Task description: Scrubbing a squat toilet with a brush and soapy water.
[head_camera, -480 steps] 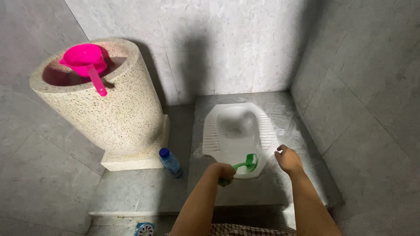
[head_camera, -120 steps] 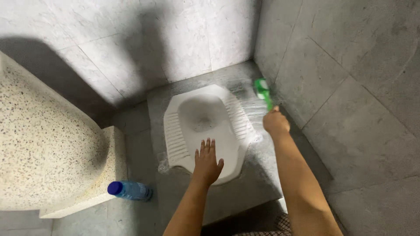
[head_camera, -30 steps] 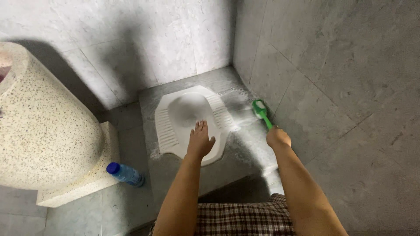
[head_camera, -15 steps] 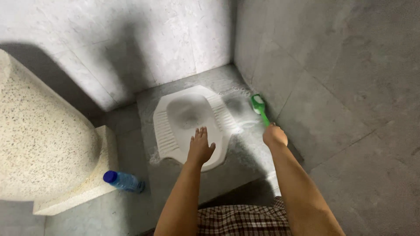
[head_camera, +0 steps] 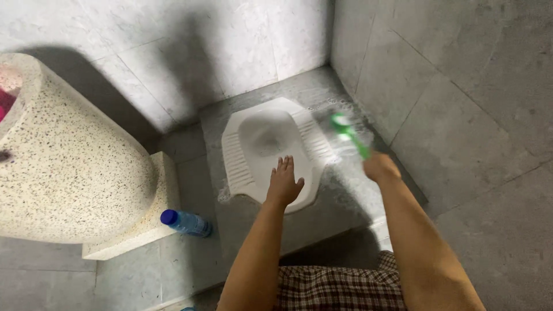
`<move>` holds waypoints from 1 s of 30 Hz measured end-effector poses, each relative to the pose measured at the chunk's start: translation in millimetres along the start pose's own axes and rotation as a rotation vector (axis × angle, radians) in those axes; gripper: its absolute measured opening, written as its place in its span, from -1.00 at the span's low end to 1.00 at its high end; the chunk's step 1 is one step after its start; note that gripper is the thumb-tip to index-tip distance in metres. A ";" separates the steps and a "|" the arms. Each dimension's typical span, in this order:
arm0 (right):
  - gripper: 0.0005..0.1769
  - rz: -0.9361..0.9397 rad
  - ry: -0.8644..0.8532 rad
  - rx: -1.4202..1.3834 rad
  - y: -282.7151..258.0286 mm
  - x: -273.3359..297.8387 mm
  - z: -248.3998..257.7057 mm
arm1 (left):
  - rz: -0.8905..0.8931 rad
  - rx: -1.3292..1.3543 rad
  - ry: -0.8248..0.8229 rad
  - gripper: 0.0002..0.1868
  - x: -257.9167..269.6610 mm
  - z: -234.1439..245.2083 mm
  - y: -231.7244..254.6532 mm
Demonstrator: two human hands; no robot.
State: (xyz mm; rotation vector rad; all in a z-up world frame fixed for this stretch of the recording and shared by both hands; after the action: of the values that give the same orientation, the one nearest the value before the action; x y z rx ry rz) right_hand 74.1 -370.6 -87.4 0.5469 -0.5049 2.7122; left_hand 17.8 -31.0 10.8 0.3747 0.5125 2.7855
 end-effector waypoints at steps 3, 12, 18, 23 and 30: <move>-0.51 0.135 -0.085 -0.143 -62.3 71.8 39.0 | 0.026 0.018 0.006 -0.09 1.8 -3.2 1.6; -0.43 0.005 -0.169 -0.420 -46.4 92.9 65.7 | 0.046 0.058 -0.041 -0.10 4.2 -3.4 11.5; -0.55 -0.173 0.163 -0.094 -31.9 80.7 57.2 | 0.055 0.047 -0.043 -0.10 3.4 -2.8 9.2; -0.39 -0.120 -0.011 0.001 -88.6 127.2 86.4 | 0.023 0.041 -0.006 -0.11 1.4 -5.5 8.9; -0.51 -0.094 0.015 -0.008 -28.6 65.6 58.6 | 0.043 0.085 -0.001 -0.10 2.9 -1.3 7.0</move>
State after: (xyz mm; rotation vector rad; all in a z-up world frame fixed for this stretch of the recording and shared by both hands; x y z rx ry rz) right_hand 45.7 -352.8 -1.2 0.5344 -0.4746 2.6223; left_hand 13.2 -36.8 12.8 0.4103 0.6318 2.8108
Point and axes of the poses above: each hand's wrist, its own x-axis away from the middle knuckle, its own z-axis out of the back of the hand, y = z × x, the point moved 2 cm from there along -x, towards the middle knuckle, and after that the axes turned 5 degrees about -y, right-handed, at the moved point
